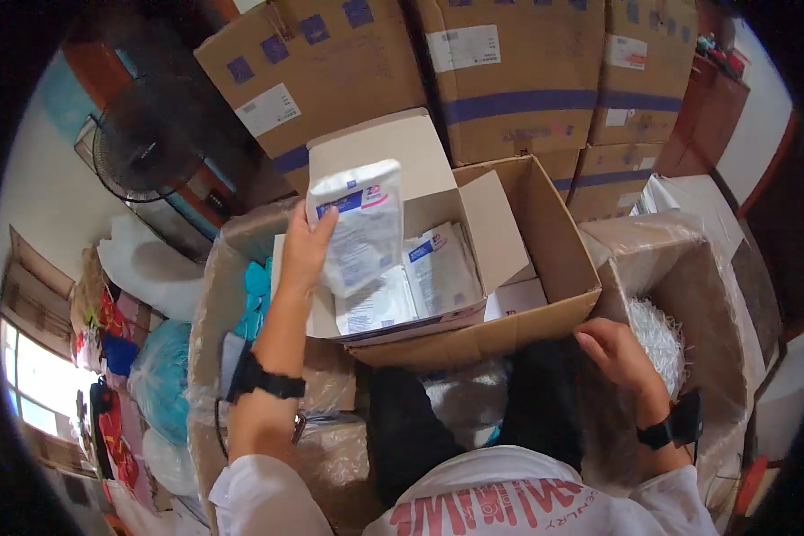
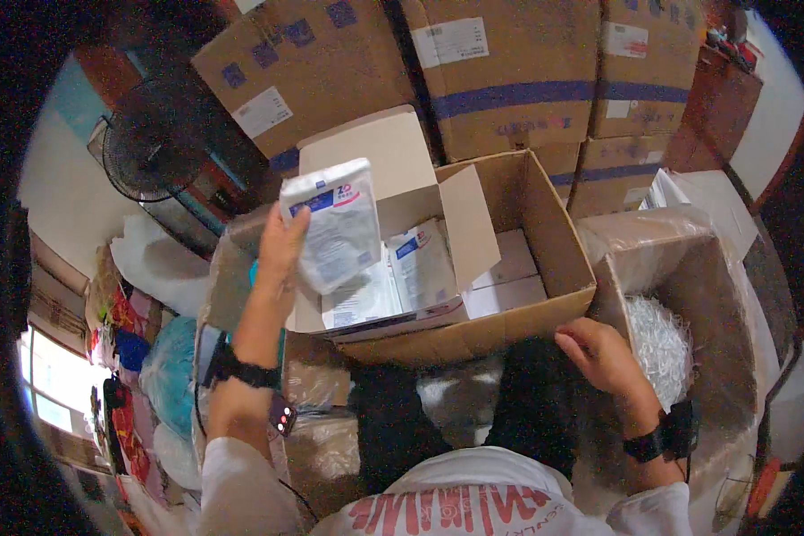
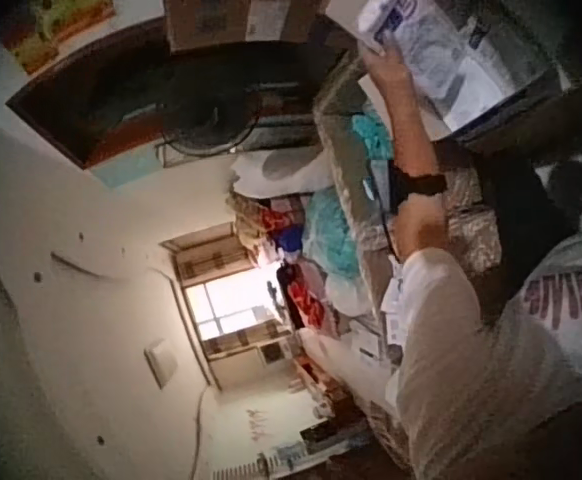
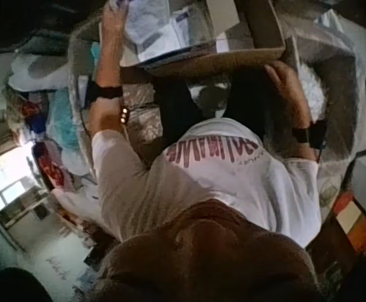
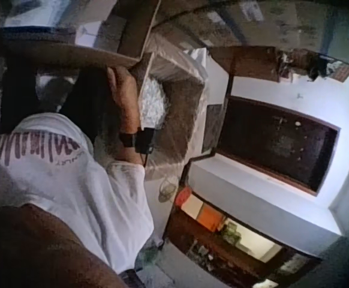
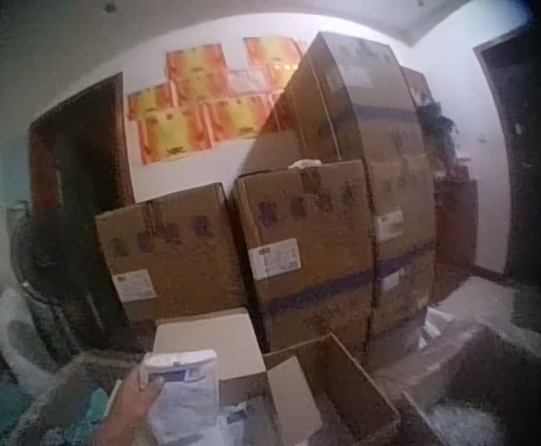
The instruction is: Removing medical masks from individual plastic wrappers and sorting them into a container.
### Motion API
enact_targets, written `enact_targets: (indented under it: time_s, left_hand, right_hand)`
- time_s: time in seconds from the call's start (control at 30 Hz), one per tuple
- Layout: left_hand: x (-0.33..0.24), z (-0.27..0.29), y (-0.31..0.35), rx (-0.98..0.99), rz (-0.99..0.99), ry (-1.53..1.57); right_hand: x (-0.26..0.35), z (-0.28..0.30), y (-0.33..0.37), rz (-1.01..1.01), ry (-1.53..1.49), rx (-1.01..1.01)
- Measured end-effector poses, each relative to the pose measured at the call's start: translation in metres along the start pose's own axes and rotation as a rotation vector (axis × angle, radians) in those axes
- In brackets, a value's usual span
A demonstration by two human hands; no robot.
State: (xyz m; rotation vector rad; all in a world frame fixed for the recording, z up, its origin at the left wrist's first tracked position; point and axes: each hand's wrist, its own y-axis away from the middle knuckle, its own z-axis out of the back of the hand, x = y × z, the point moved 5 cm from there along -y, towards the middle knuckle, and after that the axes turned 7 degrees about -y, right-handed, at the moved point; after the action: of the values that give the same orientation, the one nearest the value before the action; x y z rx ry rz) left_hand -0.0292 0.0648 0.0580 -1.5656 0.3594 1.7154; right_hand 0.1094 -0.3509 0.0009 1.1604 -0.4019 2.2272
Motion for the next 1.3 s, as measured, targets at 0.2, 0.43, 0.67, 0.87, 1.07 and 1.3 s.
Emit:
enact_targets:
  time_s: [0.2,0.43,0.67,0.87,1.07,1.3]
  left_hand:
    - [-0.127,-0.027,0.067,0.335,-0.196,-0.412]
    - [-0.125,-0.076,0.150,0.662,-0.267,-0.770]
    - [-0.086,-0.072,0.190,0.709,-0.318,-0.819]
    - [-0.089,-0.093,0.219,0.853,-0.549,-0.897]
    - [-0.045,-0.090,0.233,1.039,-0.105,-0.501]
    - [0.025,-0.103,0.268,0.876,0.324,0.036]
  right_hand:
    - [0.114,0.000,-0.018,0.421,-0.209,-0.171]
    - [0.164,-0.056,-0.012,0.533,-0.131,0.129]
    - [0.114,-0.092,0.019,0.186,-0.278,0.351]
    - [0.123,-0.111,0.024,0.362,0.135,0.719]
    - [0.122,-0.130,0.037,0.717,0.316,0.563]
    - [0.114,-0.143,0.049,0.951,0.525,0.498]
